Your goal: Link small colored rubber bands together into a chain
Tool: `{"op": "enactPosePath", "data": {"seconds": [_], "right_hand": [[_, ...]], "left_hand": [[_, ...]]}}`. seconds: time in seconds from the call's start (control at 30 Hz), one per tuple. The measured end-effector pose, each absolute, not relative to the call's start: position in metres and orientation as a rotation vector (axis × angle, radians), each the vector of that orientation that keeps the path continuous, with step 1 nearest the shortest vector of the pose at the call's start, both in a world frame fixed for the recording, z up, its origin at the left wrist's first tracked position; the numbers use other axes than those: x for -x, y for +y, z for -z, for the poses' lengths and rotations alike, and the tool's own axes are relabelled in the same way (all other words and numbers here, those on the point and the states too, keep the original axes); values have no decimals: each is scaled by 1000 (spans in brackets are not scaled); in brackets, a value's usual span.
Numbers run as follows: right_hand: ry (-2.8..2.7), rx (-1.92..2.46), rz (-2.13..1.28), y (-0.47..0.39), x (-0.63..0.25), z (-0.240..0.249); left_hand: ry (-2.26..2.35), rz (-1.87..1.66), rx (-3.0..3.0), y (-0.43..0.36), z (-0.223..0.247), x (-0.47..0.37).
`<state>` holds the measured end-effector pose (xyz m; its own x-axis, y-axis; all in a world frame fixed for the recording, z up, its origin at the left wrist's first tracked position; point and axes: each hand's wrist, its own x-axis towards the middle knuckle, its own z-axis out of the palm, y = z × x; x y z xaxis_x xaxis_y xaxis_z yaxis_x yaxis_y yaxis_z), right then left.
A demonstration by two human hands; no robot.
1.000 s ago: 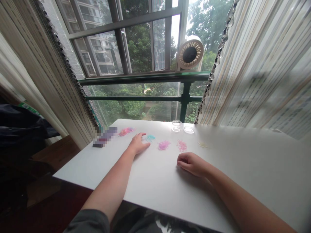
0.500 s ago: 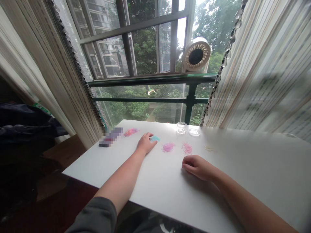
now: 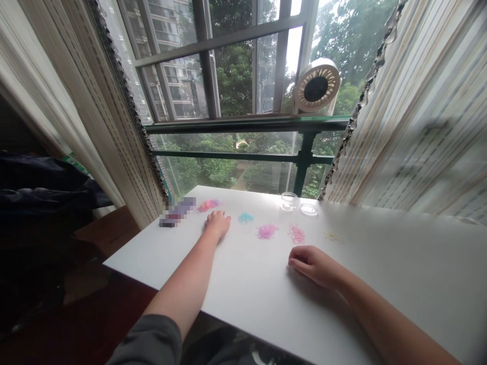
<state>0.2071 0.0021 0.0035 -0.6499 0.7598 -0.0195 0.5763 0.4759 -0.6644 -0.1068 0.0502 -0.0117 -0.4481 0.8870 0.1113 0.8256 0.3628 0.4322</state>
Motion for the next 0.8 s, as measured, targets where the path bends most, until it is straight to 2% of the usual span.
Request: {"op": "enactPosePath", "data": {"seconds": [0.4, 0.8], "right_hand": [[-2460, 1141, -930, 3, -207, 0], [-2480, 1134, -918, 3, -208, 0]], "left_hand": [[2643, -529, -1416, 27, 2, 154], [2782, -580, -1289, 38, 10, 168]]}}
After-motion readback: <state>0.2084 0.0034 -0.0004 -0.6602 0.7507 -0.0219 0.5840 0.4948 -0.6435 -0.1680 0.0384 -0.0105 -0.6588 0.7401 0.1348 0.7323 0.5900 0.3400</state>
